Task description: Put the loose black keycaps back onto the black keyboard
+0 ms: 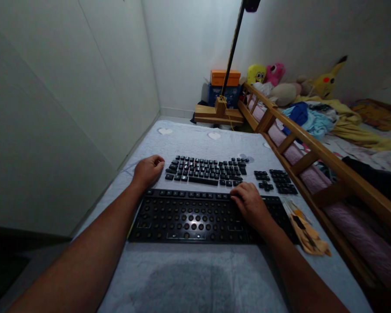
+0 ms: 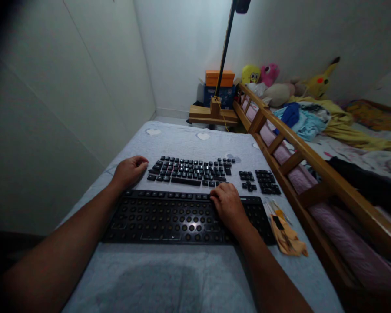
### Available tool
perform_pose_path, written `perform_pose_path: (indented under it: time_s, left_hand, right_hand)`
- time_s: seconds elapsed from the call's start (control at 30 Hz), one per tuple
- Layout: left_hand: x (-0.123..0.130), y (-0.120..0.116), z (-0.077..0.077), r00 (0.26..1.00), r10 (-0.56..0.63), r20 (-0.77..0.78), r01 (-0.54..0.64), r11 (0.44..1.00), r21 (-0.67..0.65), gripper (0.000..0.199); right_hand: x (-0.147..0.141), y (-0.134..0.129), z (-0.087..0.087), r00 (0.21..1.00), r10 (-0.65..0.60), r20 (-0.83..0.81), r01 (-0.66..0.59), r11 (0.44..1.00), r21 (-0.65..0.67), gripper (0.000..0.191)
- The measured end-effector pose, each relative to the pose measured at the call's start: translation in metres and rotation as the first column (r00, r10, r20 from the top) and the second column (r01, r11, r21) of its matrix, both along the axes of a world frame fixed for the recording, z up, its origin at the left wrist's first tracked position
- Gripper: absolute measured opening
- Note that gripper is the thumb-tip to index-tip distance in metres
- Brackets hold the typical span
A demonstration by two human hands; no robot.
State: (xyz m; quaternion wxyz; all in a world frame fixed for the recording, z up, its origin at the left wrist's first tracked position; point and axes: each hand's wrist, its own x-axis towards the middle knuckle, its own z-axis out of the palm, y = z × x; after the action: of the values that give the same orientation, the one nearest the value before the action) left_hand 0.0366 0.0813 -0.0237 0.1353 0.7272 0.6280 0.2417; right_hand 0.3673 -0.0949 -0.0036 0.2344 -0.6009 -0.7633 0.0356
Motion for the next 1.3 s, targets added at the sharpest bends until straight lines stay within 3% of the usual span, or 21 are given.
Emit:
perform_pose_path:
  time_s: [0.27,0.5,0.93,1.3]
  left_hand:
    - [0.0008,-0.0011,0.0008,1.000,0.011,0.004,-0.011,1.000,-0.002,0.034]
    - [0.0011,-0.0010,0.0019,1.000,0.013,0.000,-0.013,1.000,-0.004,0.034]
    - [-0.0005,-0.0003,0.0007,1.000,-0.001,0.006,0.001,1.000,0.003,0.035]
    - [0.0003,-0.0012,0.0025,1.000,-0.002,0.003,0.002,1.000,0.000,0.035]
  right_hand:
    - [-0.0018,-0.0001,-0.0011,0.998,0.002,0.061,-0.001,1.000,-0.006,0.011]
    - [0.0015,-0.0008,0.0014,0.996,-0.007,-0.086,-0.002,0.994,-0.108,0.012]
    - [-0.0013,0.0045,0.0019,0.951,-0.104,-0.292,0.069,0.989,-0.128,0.011]
    - [-0.0026,0.0053,0.0001,0.944,-0.079,-0.322,0.043,0.992,-0.118,0.013]
